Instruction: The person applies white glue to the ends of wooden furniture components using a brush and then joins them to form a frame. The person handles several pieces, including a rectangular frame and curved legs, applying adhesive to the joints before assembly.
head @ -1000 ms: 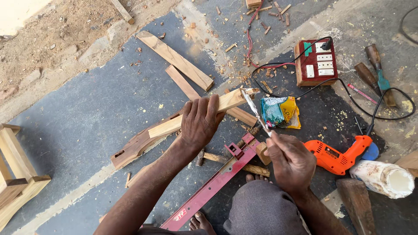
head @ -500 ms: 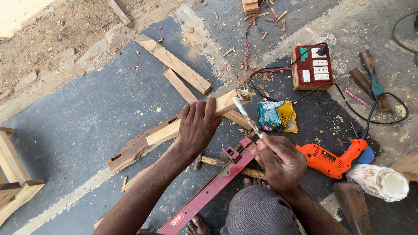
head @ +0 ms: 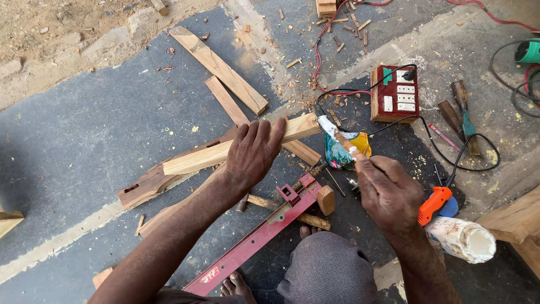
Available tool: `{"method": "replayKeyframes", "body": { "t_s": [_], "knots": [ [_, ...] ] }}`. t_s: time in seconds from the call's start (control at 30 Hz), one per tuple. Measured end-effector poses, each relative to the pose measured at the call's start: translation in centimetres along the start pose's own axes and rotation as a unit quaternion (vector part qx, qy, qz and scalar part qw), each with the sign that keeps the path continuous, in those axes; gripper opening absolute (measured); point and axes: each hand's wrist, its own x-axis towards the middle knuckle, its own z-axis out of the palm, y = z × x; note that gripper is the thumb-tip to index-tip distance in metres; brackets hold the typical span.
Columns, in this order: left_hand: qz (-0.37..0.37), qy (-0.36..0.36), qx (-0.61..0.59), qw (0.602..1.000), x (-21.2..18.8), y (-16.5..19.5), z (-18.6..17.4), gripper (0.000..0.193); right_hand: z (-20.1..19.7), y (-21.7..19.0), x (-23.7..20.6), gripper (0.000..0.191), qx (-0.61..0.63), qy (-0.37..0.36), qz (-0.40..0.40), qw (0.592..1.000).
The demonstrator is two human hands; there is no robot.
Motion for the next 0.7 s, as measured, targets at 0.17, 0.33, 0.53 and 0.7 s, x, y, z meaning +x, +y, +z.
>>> {"method": "replayKeyframes", "body": {
  "t_s": [0.17,0.33,0.53,0.7],
  "knots": [
    [0.009,0.001,0.012,1.000,0.0,0.0,-0.2,0.059,-0.1,0.6,-0.3,0.025,0.020,0.012,0.030,0.999],
    [0.014,0.002,0.015,1.000,0.3,0.2,-0.4,0.058,-0.3,0.7,-0.5,0.023,-0.034,-0.018,-0.012,0.999],
    [0.013,-0.008,0.003,1.000,0.2,0.1,-0.1,0.059,0.8,0.8,-0.6,0.025,-0.037,-0.004,-0.036,0.999],
    [0.003,-0.017,0.012,1.000,0.2,0.2,0.4,0.060,1.4,1.0,-0.8,0.022,0.219,0.059,0.241,0.944]
  ]
}}
